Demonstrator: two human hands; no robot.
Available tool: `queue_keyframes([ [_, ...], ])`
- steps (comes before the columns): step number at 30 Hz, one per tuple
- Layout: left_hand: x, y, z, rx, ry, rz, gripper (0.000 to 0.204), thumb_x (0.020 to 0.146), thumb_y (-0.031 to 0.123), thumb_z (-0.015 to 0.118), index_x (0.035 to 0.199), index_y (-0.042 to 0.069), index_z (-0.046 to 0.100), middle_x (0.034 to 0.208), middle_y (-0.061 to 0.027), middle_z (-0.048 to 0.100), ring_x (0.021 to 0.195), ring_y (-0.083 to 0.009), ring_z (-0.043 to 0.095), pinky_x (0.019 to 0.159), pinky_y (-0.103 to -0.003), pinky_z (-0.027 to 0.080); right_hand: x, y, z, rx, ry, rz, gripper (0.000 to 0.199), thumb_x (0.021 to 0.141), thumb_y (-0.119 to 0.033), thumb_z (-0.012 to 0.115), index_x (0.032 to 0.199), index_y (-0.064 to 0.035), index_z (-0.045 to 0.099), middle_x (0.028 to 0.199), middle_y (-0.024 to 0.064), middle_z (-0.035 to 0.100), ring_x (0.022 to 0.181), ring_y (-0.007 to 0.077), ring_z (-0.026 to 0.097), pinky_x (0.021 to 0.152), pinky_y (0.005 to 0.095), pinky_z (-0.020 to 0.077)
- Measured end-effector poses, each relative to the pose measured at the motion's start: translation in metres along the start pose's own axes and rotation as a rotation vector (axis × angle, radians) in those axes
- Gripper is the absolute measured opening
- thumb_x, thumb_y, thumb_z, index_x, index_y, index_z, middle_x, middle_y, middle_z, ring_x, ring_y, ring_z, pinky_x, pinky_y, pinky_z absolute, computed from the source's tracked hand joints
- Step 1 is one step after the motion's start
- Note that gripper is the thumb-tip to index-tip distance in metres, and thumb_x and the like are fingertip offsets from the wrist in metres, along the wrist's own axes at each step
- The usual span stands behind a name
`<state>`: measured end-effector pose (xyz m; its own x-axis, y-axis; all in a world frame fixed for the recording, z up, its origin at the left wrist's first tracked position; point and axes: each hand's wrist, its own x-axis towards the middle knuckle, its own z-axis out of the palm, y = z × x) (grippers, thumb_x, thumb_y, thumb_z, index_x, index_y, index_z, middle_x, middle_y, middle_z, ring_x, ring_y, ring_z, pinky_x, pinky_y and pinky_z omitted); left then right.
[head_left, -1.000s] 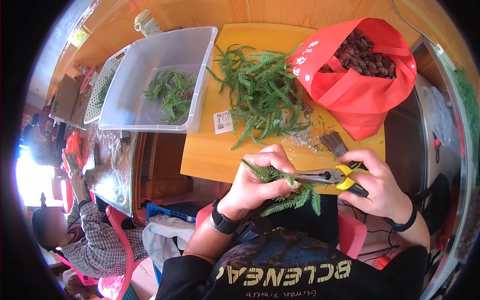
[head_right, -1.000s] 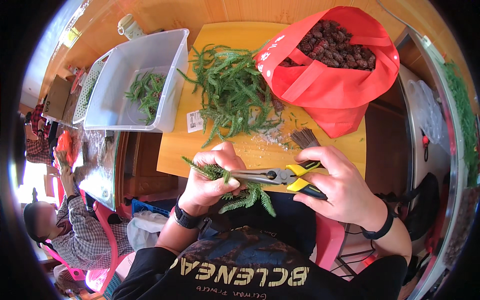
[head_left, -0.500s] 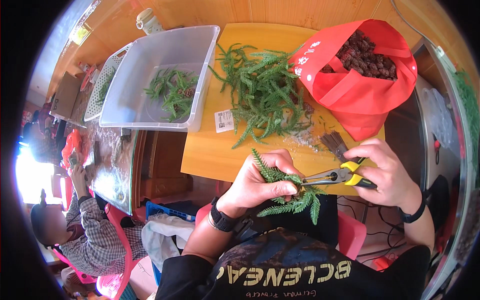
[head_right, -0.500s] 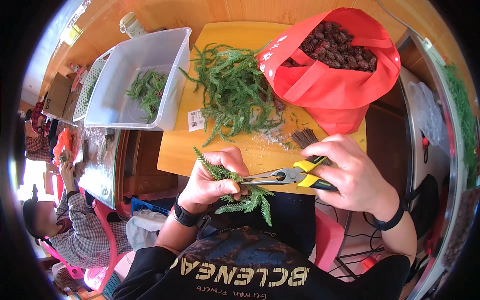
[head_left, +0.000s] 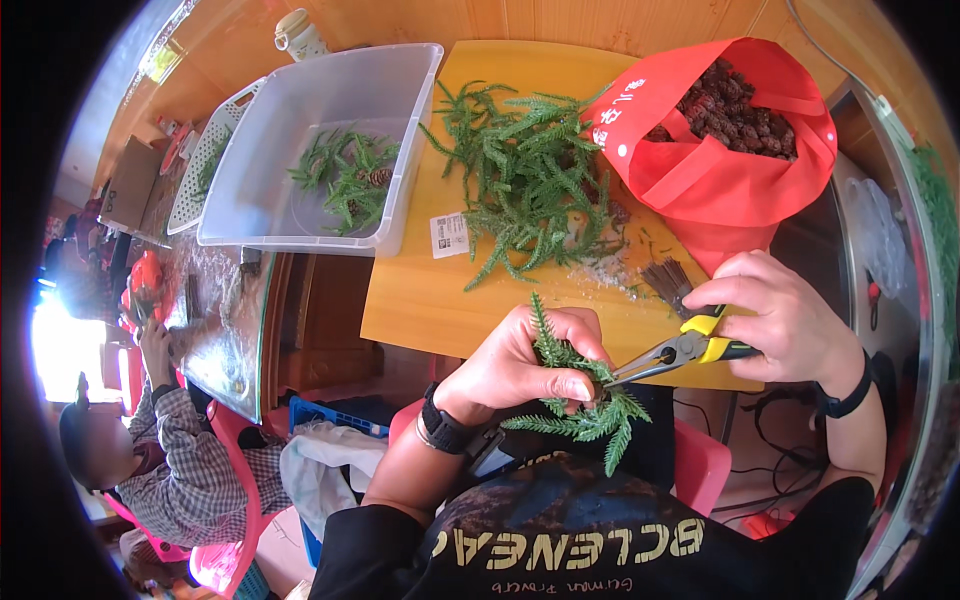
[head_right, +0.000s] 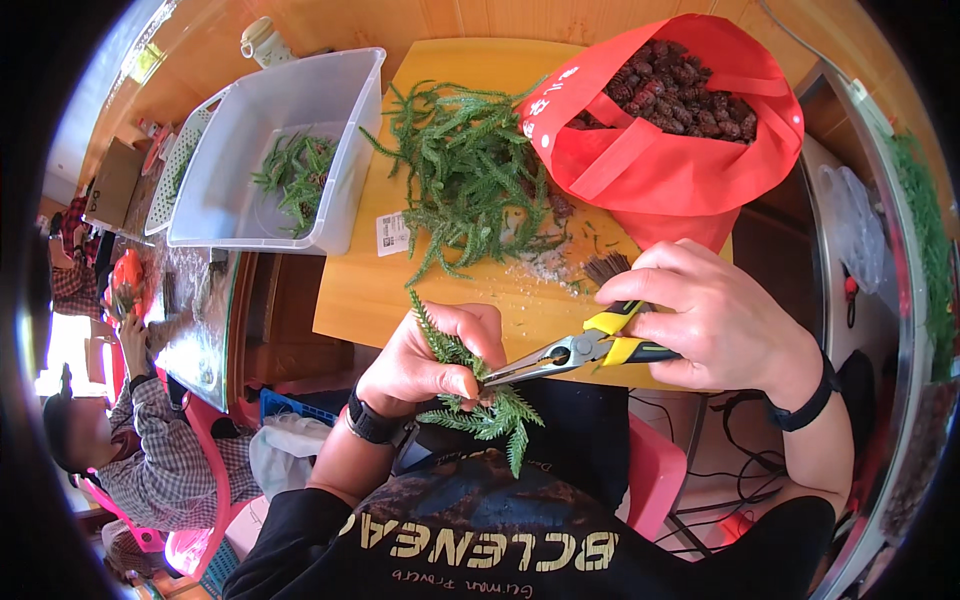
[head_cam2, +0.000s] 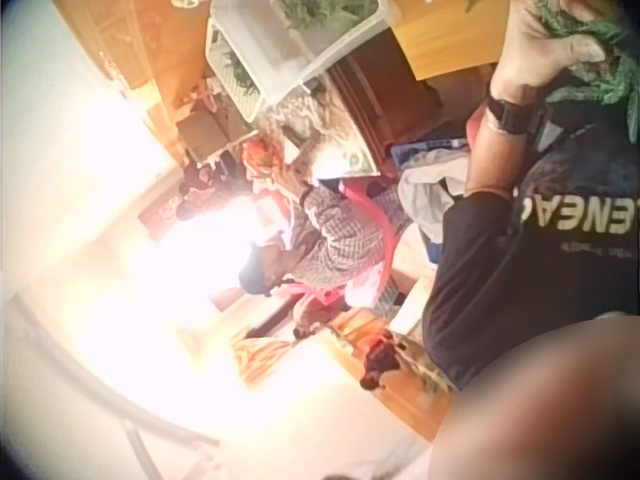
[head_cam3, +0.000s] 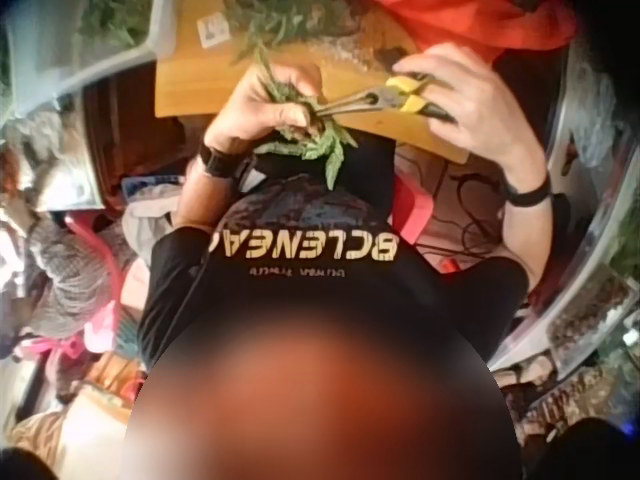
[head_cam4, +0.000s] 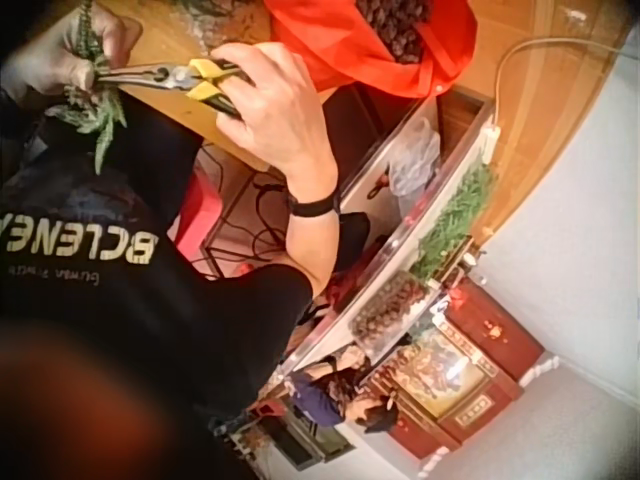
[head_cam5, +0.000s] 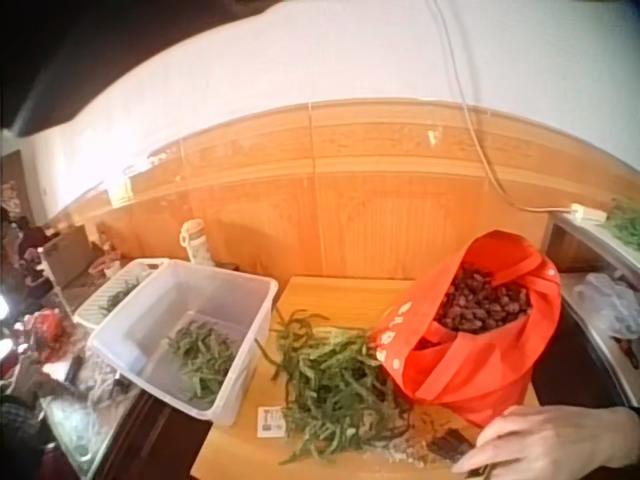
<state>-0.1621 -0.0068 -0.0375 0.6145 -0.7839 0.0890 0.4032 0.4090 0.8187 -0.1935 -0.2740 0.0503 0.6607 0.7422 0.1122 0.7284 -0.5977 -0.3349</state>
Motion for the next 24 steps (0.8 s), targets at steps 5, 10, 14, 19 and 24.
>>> queue_keyframes([
  [5,-0.001,0.001,0.000,-0.128,-0.005,-0.087,0.029,0.070,0.015,0.077,0.081,-0.006,0.061,0.075,-0.0102,0.053,0.055,-0.0154,0.056,0.046,-0.023,0.045,0.002,-0.001,0.003,0.023,-0.006,-0.006,0.030,0.047,-0.011,0.071,0.074,-0.0007,0.063,0.102,0.0061,0.059,0.088,0.0270,0.054,0.074,0.0365,0.0459],
  [10,0.001,0.000,-0.001,-0.118,-0.039,-0.096,0.030,0.070,0.016,0.077,0.082,-0.007,0.061,0.074,-0.0092,0.052,0.055,-0.0150,0.057,0.044,-0.022,0.045,-0.001,-0.001,0.006,0.033,-0.008,0.006,0.026,0.048,-0.009,0.071,0.071,-0.0014,0.062,0.100,0.0057,0.059,0.085,0.0253,0.055,0.072,0.0342,0.0472],
  [14,-0.001,-0.001,0.005,-0.090,0.015,-0.069,0.030,0.070,0.017,0.077,0.082,-0.007,0.061,0.073,-0.0092,0.052,0.055,-0.0149,0.056,0.045,-0.022,0.045,-0.008,-0.003,0.005,0.009,-0.031,0.004,0.023,0.050,-0.008,0.070,0.071,-0.0018,0.062,0.098,0.0060,0.058,0.081,0.0249,0.055,0.072,0.0338,0.0477],
  [19,-0.006,0.000,0.016,-0.132,0.009,-0.028,0.028,0.072,0.017,0.076,0.082,-0.004,0.060,0.073,-0.0093,0.052,0.056,-0.0152,0.057,0.046,-0.022,0.045,-0.016,-0.014,0.008,0.087,-0.014,0.050,0.023,0.053,-0.007,0.068,0.075,-0.0001,0.062,0.100,0.0093,0.058,0.085,0.0267,0.057,0.075,0.0345,0.0478],
  [24,-0.015,-0.004,0.029,-0.081,0.040,0.013,0.027,0.074,0.015,0.074,0.085,-0.002,0.057,0.079,-0.0088,0.052,0.061,-0.0161,0.060,0.048,-0.023,0.047,-0.035,-0.031,0.017,0.310,0.052,0.115,0.023,0.061,-0.005,0.061,0.082,0.0047,0.062,0.107,0.0160,0.055,0.093,0.0307,0.057,0.081,0.0358,0.0467],
])
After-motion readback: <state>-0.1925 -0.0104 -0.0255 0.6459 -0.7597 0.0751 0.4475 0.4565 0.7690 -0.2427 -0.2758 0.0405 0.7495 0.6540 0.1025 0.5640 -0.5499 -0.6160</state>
